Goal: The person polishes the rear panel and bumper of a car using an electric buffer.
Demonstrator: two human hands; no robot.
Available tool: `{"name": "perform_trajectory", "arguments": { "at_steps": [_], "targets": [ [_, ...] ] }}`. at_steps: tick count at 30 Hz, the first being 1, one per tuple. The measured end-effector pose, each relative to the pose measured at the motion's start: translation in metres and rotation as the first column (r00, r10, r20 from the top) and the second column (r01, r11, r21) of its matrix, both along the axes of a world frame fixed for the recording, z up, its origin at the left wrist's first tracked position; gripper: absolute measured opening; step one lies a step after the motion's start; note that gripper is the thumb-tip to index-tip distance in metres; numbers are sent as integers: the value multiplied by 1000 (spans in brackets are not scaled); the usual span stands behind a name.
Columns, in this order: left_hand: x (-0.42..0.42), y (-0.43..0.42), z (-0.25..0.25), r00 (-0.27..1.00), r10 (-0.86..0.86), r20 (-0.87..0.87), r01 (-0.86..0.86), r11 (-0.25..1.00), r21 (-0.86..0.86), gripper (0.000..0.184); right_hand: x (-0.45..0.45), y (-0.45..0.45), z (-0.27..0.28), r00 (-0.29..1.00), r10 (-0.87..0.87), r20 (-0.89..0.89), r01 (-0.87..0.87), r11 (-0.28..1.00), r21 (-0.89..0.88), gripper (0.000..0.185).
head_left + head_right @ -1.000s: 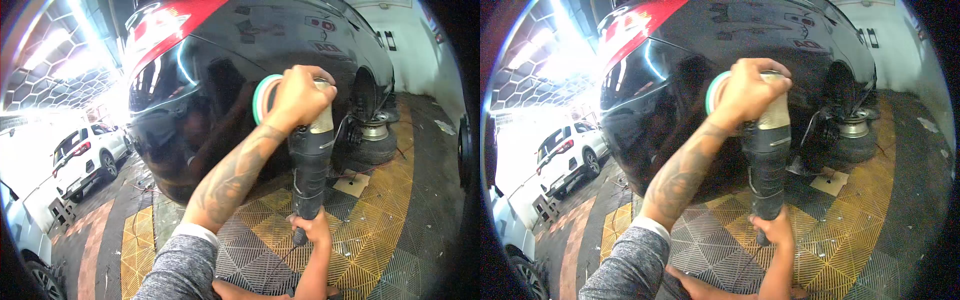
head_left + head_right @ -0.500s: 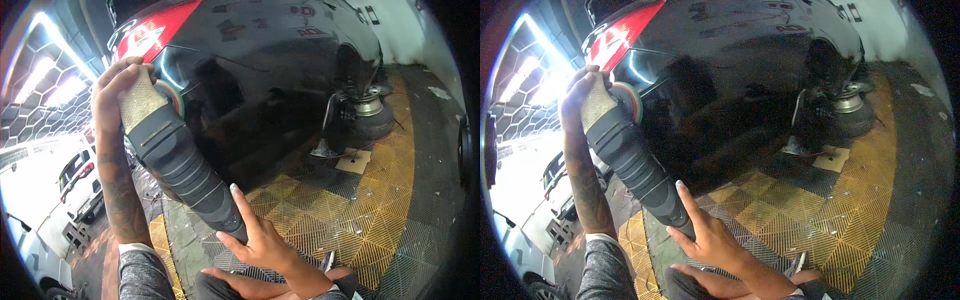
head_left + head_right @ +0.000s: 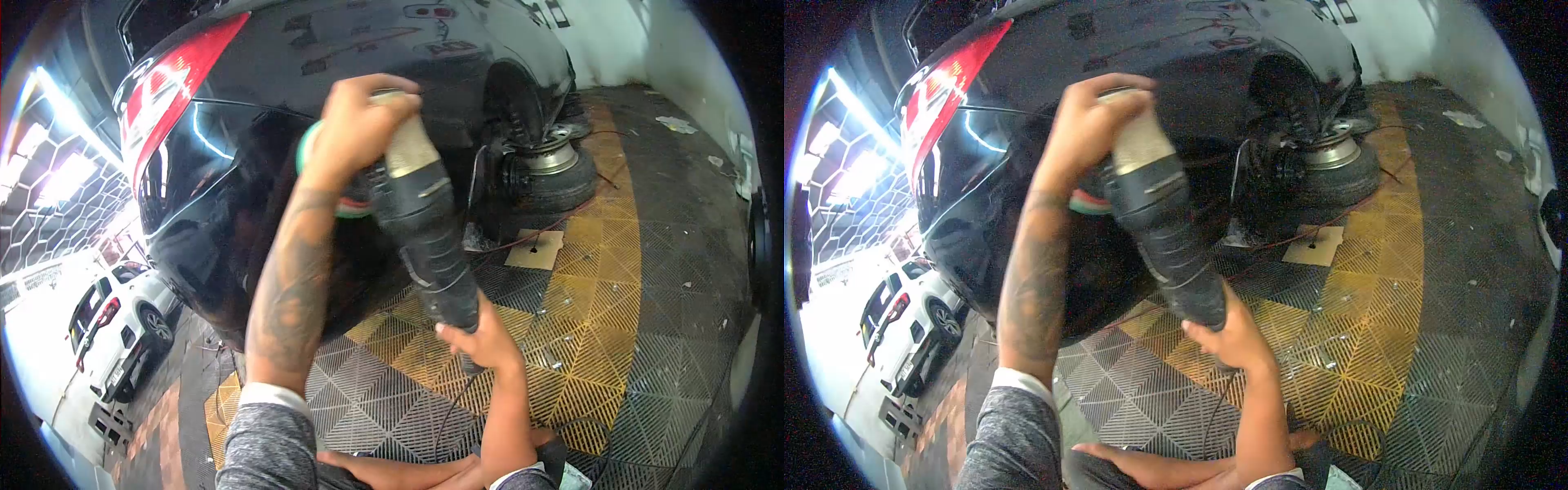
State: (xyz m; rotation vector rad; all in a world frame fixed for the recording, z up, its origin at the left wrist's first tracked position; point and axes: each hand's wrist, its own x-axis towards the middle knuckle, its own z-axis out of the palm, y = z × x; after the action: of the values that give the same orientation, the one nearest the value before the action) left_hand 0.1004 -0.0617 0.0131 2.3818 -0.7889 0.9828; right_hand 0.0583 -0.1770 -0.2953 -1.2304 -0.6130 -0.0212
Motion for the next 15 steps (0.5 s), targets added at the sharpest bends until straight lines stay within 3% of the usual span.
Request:
{"name": "perform_trajectory", "arguments": {
  "at_steps": [1,4,8,11,13,15],
  "targets": [
    [15,-11,-4,999,-9,-37,10,1000,29,32,9,-3,-6,1000,11,6,-11,1000,-6,67],
    [62,-32,-16,1000,-23,2,23,995,101,32,29,2,-21,995,-26,-92,40,988,148,38],
    [63,-42,-22,996,49,69,-54,996,73,29,34,13,-23,996,0,-90,15,985,171,39],
    [30,-29,-9,990,98,98,-106,992,70,29,27,29,-20,999,37,-32,-30,982,188,42],
    [11,-11,2,984,45,174,-66,991,118,30,12,36,-10,998,63,-27,-58,985,164,44],
    [-19,4,12,985,100,141,-113,989,92,30,-5,48,-2,996,86,-24,-82,987,140,46]
  ]
}}
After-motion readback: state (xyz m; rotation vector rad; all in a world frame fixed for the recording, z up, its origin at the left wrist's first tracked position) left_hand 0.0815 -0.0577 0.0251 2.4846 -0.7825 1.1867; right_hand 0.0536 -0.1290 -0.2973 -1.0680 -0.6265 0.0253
